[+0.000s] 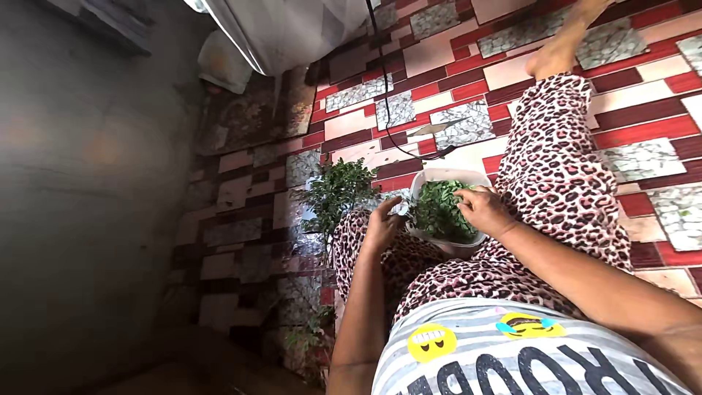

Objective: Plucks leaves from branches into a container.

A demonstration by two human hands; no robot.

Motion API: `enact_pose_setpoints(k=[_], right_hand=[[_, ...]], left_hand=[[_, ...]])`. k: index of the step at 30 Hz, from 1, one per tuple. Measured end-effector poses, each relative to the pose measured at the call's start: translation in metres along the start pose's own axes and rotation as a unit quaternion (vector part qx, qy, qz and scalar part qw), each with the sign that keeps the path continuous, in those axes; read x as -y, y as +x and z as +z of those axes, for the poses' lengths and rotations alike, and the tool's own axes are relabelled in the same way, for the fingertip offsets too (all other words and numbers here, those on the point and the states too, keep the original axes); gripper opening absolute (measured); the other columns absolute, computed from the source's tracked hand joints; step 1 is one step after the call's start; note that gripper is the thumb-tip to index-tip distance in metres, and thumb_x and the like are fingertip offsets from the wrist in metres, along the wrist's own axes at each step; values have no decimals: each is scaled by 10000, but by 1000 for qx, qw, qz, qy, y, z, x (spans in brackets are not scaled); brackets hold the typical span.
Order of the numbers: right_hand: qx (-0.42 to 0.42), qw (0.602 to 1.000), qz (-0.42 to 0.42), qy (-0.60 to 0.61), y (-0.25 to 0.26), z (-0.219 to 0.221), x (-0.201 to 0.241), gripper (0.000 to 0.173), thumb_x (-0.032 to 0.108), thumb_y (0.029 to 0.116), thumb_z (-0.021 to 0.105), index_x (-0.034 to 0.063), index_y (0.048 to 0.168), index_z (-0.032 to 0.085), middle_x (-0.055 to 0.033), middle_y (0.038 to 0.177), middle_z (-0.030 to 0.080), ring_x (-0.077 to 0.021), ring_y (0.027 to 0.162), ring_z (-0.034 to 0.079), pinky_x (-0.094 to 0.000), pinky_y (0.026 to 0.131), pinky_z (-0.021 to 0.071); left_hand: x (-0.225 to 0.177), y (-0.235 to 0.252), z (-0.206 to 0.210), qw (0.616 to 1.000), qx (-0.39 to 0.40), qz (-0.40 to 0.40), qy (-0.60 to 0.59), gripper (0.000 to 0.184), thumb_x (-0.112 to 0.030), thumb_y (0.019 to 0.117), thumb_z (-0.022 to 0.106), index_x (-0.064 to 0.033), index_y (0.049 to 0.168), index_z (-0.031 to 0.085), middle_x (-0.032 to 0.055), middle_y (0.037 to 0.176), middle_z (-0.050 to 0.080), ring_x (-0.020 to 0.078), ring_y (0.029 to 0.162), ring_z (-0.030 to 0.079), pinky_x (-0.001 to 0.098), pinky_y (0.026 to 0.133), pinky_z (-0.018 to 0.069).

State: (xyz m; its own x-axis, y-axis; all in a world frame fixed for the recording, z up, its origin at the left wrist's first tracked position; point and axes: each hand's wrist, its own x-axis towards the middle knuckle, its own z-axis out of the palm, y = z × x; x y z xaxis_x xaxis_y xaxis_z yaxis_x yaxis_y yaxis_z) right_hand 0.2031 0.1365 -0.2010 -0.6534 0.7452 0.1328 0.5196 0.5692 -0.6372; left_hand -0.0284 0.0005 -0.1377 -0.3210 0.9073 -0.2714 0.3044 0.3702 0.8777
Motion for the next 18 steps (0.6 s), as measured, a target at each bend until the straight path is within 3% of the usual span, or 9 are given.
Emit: enact_pose_setpoints(k=[1, 3, 5, 7, 10, 12, 15, 18], right_hand=[[-11, 1000, 1, 5, 0, 0, 1, 328, 18, 949, 633, 3, 1271, 690, -197, 946, 715, -429, 967, 656, -639, 990, 437], [-23, 1000, -14, 7, 1, 1, -1, 458, -72, 908, 596, 18, 1355, 635, -197, 1148, 715, -441, 1088, 648, -660, 993, 440], [-46, 998, -28, 34, 1, 0, -2, 526, -142, 827, 612, -9, 1336, 638, -218, 1271, 673, -444, 1180, 621, -660, 1003, 448], [-93, 991, -17, 91, -2, -6, 3, 497, -167, 800, 612, -60, 1284, 642, -250, 1277, 651, -421, 1206, 615, -602, 1032, 479], [-193, 971, -76, 117, -3, -16, 8, 273, -28, 929, 560, -81, 1174, 665, -240, 1237, 658, -334, 1166, 648, -453, 1013, 535], [-215, 959, -138, 119, -4, -22, 15, 229, 12, 963, 527, -74, 1096, 693, -224, 1194, 678, -310, 1171, 650, -436, 1030, 526], [-146, 965, -157, 150, -8, -18, 24, 211, 10, 966, 528, -49, 1019, 723, -173, 1131, 707, -243, 1133, 671, -396, 1017, 541], [-26, 978, -96, 181, -11, -3, 20, 209, 20, 974, 536, -28, 1035, 731, -149, 1128, 716, -200, 1118, 677, -368, 1001, 549]], left_hand=[[-8, -1, 3, 999, -6, 2, -32, 427, 11, 1011, 532, -37, 1435, 540, 154, 1431, 569, 212, 972, 715, 400, 875, 603], [-20, 1, 9, 996, 2, 25, -82, 492, 74, 966, 570, -26, 1445, 521, 163, 1439, 552, 210, 987, 712, 392, 883, 604], [-28, 8, 16, 994, 9, 53, -99, 531, 99, 926, 617, -7, 1438, 526, 166, 1416, 572, 196, 1007, 705, 371, 894, 596], [-32, 17, 26, 993, 8, 52, -110, 485, 81, 912, 660, 26, 1385, 566, 177, 1358, 611, 199, 1001, 703, 368, 886, 595], [-26, 31, 41, 991, 6, 31, -133, 405, 70, 896, 694, 51, 1295, 622, 183, 1241, 663, 200, 1010, 694, 370, 897, 586], [-14, 38, 52, 990, -7, 29, -139, 337, 43, 886, 726, 57, 1216, 658, 177, 1145, 693, 197, 963, 699, 371, 876, 593], [-5, 34, 61, 985, -12, 19, -172, 298, 57, 880, 721, 64, 1170, 654, 172, 1105, 689, 200, 940, 693, 376, 857, 596], [-4, 26, 63, 980, -10, 7, -198, 318, 109, 860, 713, 75, 1166, 631, 179, 1118, 678, 201, 940, 688, 371, 847, 594]])
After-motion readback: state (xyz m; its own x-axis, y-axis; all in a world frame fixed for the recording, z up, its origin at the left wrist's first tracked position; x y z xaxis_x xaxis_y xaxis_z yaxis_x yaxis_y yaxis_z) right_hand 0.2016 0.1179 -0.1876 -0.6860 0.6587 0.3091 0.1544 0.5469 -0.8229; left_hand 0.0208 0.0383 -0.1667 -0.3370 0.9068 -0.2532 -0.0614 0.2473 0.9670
